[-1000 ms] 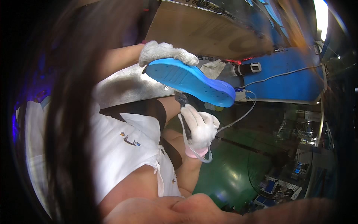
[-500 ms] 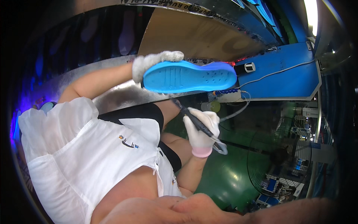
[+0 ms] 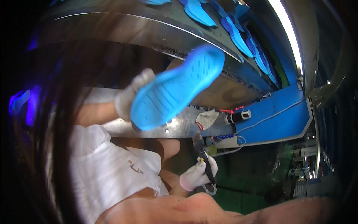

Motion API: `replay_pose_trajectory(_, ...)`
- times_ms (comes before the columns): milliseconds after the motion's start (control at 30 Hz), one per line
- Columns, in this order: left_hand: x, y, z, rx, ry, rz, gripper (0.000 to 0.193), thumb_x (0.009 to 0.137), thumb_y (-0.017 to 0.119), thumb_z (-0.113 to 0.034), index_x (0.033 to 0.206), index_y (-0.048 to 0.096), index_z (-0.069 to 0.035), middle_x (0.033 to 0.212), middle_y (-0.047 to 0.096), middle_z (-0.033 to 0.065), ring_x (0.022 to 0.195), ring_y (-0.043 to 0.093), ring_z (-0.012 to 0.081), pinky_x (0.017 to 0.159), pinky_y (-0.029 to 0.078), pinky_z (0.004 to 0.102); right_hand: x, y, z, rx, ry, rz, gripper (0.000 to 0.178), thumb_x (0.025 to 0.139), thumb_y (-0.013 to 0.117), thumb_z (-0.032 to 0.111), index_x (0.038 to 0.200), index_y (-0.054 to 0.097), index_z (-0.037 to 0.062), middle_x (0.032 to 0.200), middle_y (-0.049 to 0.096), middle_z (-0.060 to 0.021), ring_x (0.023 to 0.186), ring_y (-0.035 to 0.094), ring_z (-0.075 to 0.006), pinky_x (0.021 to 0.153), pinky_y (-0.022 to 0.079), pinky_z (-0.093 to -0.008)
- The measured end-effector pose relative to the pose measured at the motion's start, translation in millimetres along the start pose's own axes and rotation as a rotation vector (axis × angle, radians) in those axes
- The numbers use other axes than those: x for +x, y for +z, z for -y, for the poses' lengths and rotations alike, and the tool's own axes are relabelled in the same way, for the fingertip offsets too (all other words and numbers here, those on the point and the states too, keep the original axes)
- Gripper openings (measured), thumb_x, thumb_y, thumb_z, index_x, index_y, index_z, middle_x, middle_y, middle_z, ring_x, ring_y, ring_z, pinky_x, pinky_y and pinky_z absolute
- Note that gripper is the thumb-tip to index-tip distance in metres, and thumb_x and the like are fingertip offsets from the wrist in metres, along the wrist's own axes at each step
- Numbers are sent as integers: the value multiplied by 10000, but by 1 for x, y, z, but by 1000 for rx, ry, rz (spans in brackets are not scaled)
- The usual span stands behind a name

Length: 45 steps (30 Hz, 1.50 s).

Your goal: The person applies a dark liquid to blue shoe soles using a brush, coating the bottom surfaces before setting them onto a moving conveyor belt.

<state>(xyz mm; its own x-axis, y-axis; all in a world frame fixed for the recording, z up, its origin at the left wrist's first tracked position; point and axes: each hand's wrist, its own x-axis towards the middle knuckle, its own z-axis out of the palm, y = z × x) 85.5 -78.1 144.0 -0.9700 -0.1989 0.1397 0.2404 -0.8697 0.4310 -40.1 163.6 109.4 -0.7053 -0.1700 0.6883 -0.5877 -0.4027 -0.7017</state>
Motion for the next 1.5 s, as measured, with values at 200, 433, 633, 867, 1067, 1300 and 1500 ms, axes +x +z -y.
replay_pose_trajectory(200, -6, 39, -111, 777, 561, -249, 510, 948, 541, -449, 1299, 589, -82, 1149, 680, 160, 990, 674, 297, 839, 563, 459, -7, 8, -11, -6, 131, 143, 298, 830, 559, -38, 1120, 572, -105, 1056, 633, -187, 916, 661, -260, 813, 560, -328)
replay_pose_trajectory(433, -95, 78, -292, 2562, 573, -1649, 349, 933, 552, -309, 1212, 671, -137, 1127, 682, 148, 993, 662, 327, 835, 542, 446, -15, 4, -23, -44, 236, 167, 291, 852, 664, 17, 1115, 595, -90, 1063, 656, -180, 921, 675, -253, 817, 560, -332)
replay_pose_trajectory(633, -155, 64, -299, 2913, 140, -1914, 336, 924, 567, -274, 1222, 666, -152, 1080, 682, 176, 929, 679, 346, 817, 554, 461, -10, 0, -21, -70, 290, 91, 279, 825, 633, -57, 1102, 613, -86, 1051, 662, -162, 913, 664, -221, 803, 553, -311)
replay_pose_trajectory(867, -241, 7, -402, 2444, 265, -1762, 551, 1011, 568, -419, 1422, 516, -55, 1275, 628, 187, 1049, 665, 225, 909, 551, 408, -25, 3, -33, -45, 414, 146, 257, 871, 612, -16, 1121, 608, -76, 1011, 665, -133, 823, 637, -165, 746, 534, -278)
replay_pose_trajectory(1067, -128, 9, -226, 1875, 1259, -1228, 265, 1007, 619, -215, 1185, 635, -19, 1223, 654, 143, 1072, 658, 198, 917, 543, 337, -25, -3, -48, 64, 536, -53, 235, 961, 573, -6, 1191, 569, -55, 1063, 678, -156, 821, 681, -159, 615, 569, -222)
replay_pose_trajectory(1300, -40, -58, 30, 2098, 1174, 140, 199, 836, 778, -101, 1010, 695, -54, 1188, 637, 137, 1040, 645, 283, 880, 533, 383, -25, -18, -55, -73, 633, -212, 212, 911, 618, -29, 1113, 606, -92, 920, 687, -136, 628, 614, -110, 572, 511, -200)
replay_pose_trajectory(1500, -27, -181, 120, 1786, 599, 49, 156, 818, 778, -115, 915, 679, -42, 1334, 556, 184, 1106, 612, 340, 917, 514, 412, -29, -28, -72, -126, 677, -316, 212, 921, 622, 13, 1109, 620, -84, 830, 662, -90, 626, 583, -84, 531, 471, -190)
